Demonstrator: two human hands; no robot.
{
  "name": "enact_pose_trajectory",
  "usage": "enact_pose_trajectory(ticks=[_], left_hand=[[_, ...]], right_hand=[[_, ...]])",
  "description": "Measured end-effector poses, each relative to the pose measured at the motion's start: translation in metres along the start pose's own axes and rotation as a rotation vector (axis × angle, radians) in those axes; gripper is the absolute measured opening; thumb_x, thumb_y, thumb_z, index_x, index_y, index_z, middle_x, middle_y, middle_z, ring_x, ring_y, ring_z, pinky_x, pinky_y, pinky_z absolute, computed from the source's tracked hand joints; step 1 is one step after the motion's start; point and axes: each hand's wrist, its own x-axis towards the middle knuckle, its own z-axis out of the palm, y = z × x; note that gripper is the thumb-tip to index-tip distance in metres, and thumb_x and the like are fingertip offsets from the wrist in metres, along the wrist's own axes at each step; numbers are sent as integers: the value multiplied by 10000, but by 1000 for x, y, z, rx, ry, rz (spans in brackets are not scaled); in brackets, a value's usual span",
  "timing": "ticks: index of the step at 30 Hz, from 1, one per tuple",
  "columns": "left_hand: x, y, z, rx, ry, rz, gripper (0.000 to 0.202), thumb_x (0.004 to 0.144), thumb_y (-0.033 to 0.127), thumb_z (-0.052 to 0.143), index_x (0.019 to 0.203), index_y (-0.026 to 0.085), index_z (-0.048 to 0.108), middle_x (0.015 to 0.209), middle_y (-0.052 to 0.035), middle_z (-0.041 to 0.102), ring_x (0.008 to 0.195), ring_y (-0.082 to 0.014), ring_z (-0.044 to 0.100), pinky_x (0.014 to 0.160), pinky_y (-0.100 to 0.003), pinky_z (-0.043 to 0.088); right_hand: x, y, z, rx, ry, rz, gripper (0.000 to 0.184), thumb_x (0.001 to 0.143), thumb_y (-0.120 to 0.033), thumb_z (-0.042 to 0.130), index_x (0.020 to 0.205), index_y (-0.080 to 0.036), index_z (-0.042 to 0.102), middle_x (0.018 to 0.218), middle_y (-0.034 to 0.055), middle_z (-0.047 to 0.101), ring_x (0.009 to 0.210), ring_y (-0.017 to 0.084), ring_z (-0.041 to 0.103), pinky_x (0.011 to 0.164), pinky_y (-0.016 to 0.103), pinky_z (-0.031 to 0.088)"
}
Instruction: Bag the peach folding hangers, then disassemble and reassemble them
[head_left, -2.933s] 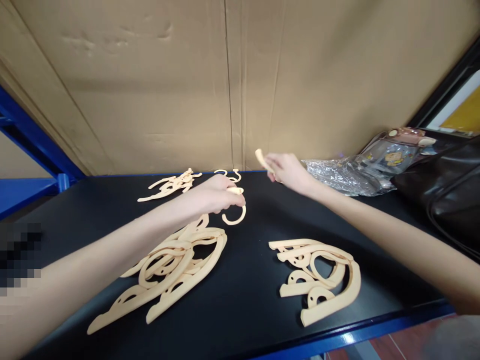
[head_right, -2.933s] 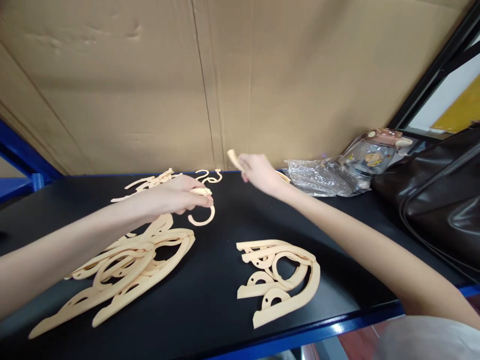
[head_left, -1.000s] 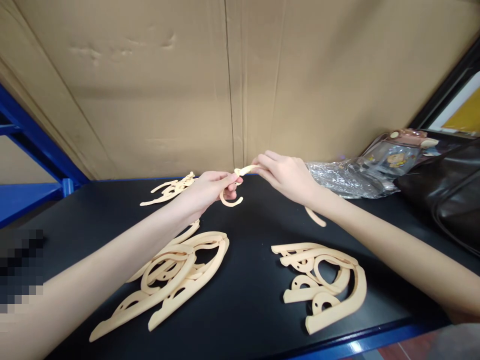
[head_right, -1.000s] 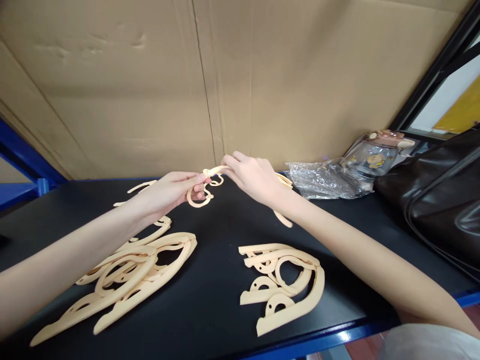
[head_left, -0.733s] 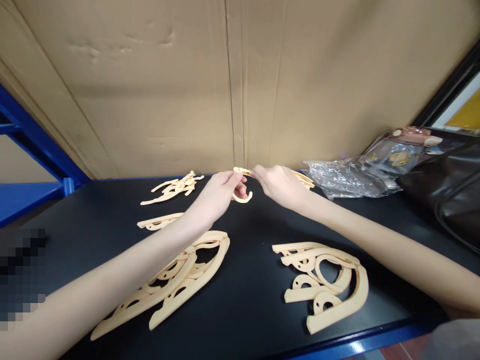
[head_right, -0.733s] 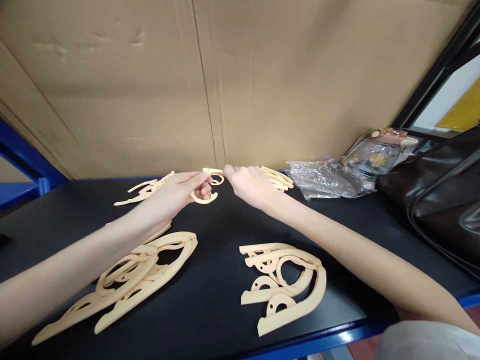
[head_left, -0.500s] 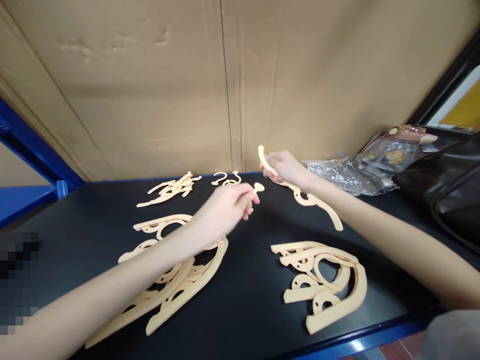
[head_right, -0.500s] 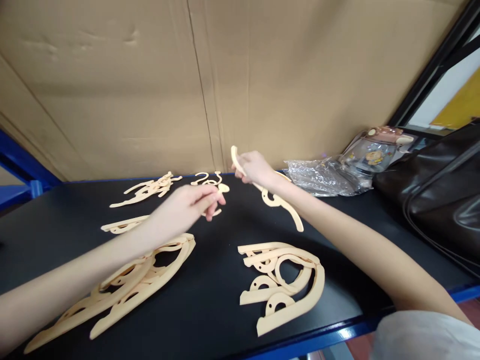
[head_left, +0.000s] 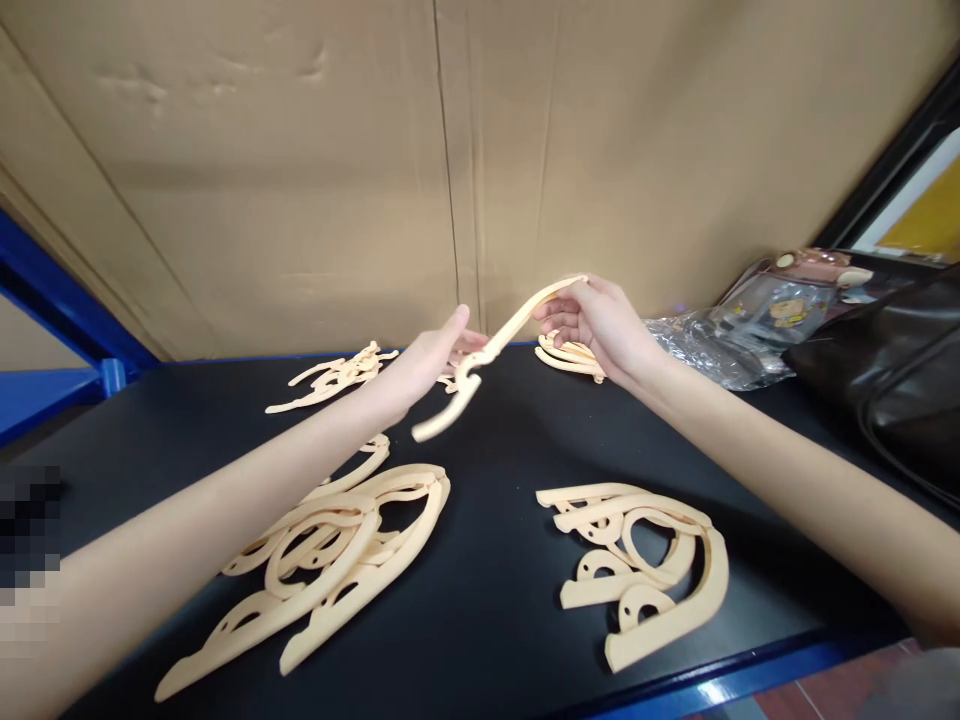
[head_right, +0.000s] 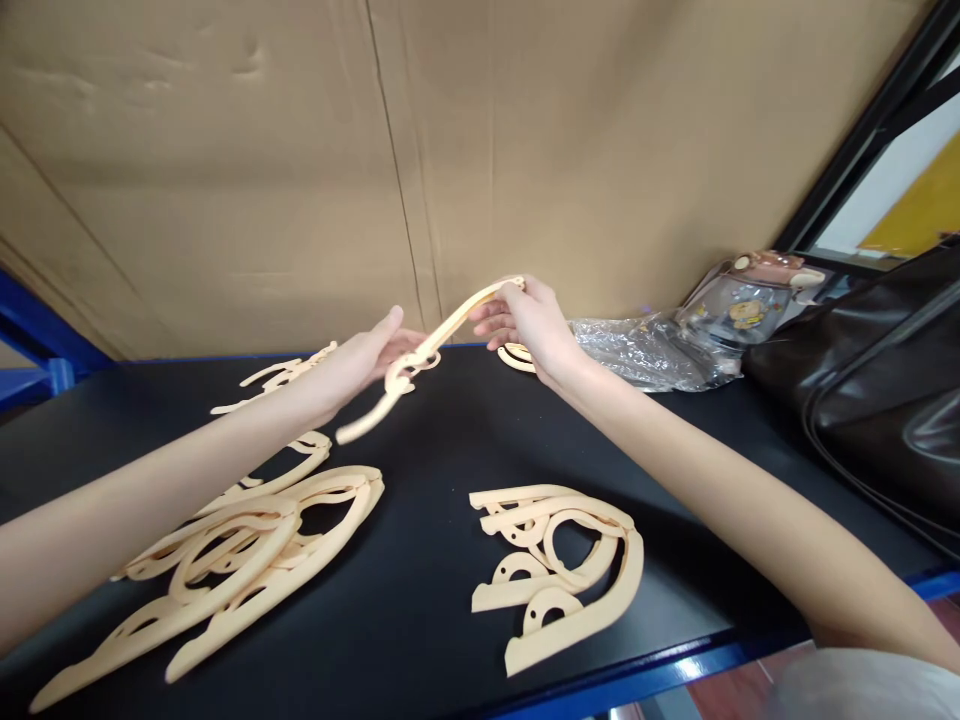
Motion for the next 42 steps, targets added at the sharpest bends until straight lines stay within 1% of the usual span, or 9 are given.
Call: enact_pose_trajectory(ticks=[3,7,11,15,19,22,26,31,42], left_hand=[[-28,17,9,-344,-256,-192,397,883,527,492,804,159,618,728,-54,624,682,-171,600,693,-301,493],[-46,25,10,-378,-207,-206,194,848,302,593,710,179,534,585,47,402,508,-91,408,502,-211,404],[-43,24,9,-274,-109,-139,247,839,267,546,616,184,478,562,46,348,489,-91,354,462,-210,366],[-40,27,11,-247,-136,-137,361,860,266,493,521,194,393,514,55,270,447,-87,279,442,-223,364],[-40,31,12,-250,-145,-179,343,862,232,480,530,193,402,509,56,273,430,-79,250,405,-209,321],[-42,30,10,-195,-148,-169,393,865,233,481,487,193,377,481,56,272,414,-77,284,416,-213,344],[-43,24,9,-82,-109,-143,325,860,243,503,546,163,532,519,20,468,461,-95,464,481,-220,435],[-43,18,20,-138,-42,-188,225,900,225,472,761,131,622,743,-43,663,572,-125,604,543,-249,532],[-49,13,34,-5,61,-214,270,947,146,332,759,165,524,561,34,566,419,-100,549,452,-213,489]], right_hand=[[-6,2,-3,29,40,-36,46,857,-168,470,837,-206,455,737,22,656,637,120,637,606,240,522],[-8,6,-9,-206,84,-115,71,835,-144,454,834,-215,454,828,30,661,784,148,658,809,328,522],[-16,5,-11,-911,114,-576,126,843,-182,485,962,-205,518,1108,113,629,1058,279,576,972,512,394],[-26,8,-6,-1380,-188,-912,225,954,-209,387,1051,-190,589,1093,116,649,1068,278,554,1076,505,251],[-28,14,-3,-1245,-348,-782,303,1007,-303,342,1058,-178,614,989,84,681,891,220,615,855,356,417],[-24,14,-6,-1030,-414,-632,276,992,-335,407,1021,-197,644,947,46,693,826,180,632,726,280,421],[-18,14,-10,-850,-540,-480,254,954,-340,482,964,-191,687,785,4,682,694,127,626,686,239,425],[-13,24,-3,-794,-531,-352,304,930,-333,487,765,-170,684,614,-23,601,487,81,516,550,221,411],[-7,53,23,-478,-411,-44,310,896,-368,505,733,-138,636,568,10,592,416,84,508,365,187,430]])
